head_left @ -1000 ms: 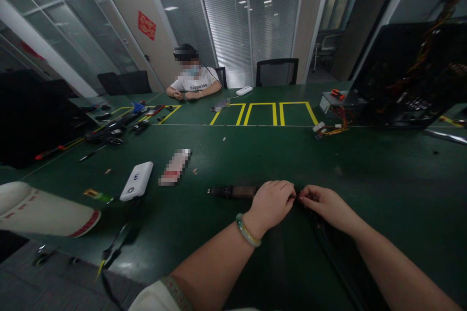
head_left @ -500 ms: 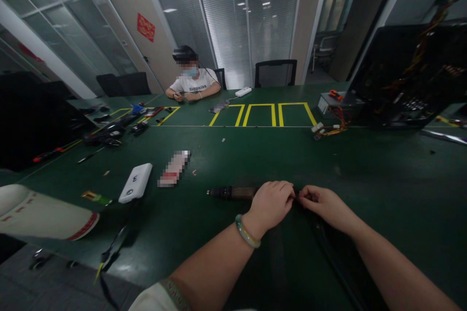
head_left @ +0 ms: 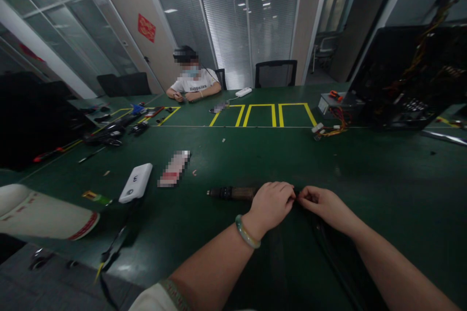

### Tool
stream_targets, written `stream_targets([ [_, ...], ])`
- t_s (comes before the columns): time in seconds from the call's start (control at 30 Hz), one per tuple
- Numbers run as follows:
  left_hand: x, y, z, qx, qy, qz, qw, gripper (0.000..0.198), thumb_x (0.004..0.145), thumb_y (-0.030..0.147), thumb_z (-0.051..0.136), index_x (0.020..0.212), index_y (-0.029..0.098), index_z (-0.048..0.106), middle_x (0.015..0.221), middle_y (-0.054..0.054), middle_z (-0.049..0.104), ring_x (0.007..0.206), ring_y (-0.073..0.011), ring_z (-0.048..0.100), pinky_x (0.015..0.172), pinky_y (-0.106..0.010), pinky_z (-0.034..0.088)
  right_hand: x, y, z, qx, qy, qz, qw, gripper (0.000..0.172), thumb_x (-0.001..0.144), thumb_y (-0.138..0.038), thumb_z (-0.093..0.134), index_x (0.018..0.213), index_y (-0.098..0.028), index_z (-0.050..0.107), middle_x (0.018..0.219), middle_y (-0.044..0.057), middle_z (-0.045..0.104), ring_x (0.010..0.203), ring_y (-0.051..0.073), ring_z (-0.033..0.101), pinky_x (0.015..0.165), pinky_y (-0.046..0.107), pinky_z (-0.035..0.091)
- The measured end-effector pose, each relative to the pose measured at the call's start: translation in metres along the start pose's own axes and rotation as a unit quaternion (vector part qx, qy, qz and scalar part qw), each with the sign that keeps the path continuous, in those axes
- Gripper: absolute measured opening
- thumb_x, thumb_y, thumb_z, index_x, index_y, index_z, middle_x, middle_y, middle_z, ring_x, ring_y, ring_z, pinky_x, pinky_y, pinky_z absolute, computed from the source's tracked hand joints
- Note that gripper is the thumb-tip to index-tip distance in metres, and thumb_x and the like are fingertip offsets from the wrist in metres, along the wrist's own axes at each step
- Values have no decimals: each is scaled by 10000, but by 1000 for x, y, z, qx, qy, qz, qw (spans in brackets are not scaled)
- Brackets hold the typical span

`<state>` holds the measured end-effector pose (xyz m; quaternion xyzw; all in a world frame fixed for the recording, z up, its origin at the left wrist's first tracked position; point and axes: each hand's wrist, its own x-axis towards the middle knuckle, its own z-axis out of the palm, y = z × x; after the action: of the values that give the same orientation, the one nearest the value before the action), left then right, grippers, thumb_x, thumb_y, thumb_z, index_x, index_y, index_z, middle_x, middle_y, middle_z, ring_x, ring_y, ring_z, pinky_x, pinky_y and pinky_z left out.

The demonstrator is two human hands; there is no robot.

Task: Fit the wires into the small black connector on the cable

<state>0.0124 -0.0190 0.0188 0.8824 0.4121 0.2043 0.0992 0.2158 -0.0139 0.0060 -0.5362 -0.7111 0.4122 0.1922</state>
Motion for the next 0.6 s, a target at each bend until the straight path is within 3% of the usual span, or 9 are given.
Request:
stream_targets([
  [0.33, -1, 1, -2, -9, 12, -16, 1000, 163, 865, 206, 644, 1000, 198, 553, 1170, -32, 616, 1076, -197, 580, 916, -348, 458, -1, -1, -1, 3, -3, 1, 1000, 208, 881, -398, 553, 855, -218, 654, 777, -4, 686, 697, 173, 609, 600, 258, 406],
  [0.6, 0, 1, -2, -4, -1, 1, 1000, 80, 878, 171, 608, 941, 199, 568, 1098, -16, 646, 1030, -183, 597, 911, -346, 447, 2, 5, 1, 1, -2, -5, 1000, 200, 881, -394, 557, 849, -218, 649, 763, -11, 676, 682, 164, 601, 601, 249, 407],
])
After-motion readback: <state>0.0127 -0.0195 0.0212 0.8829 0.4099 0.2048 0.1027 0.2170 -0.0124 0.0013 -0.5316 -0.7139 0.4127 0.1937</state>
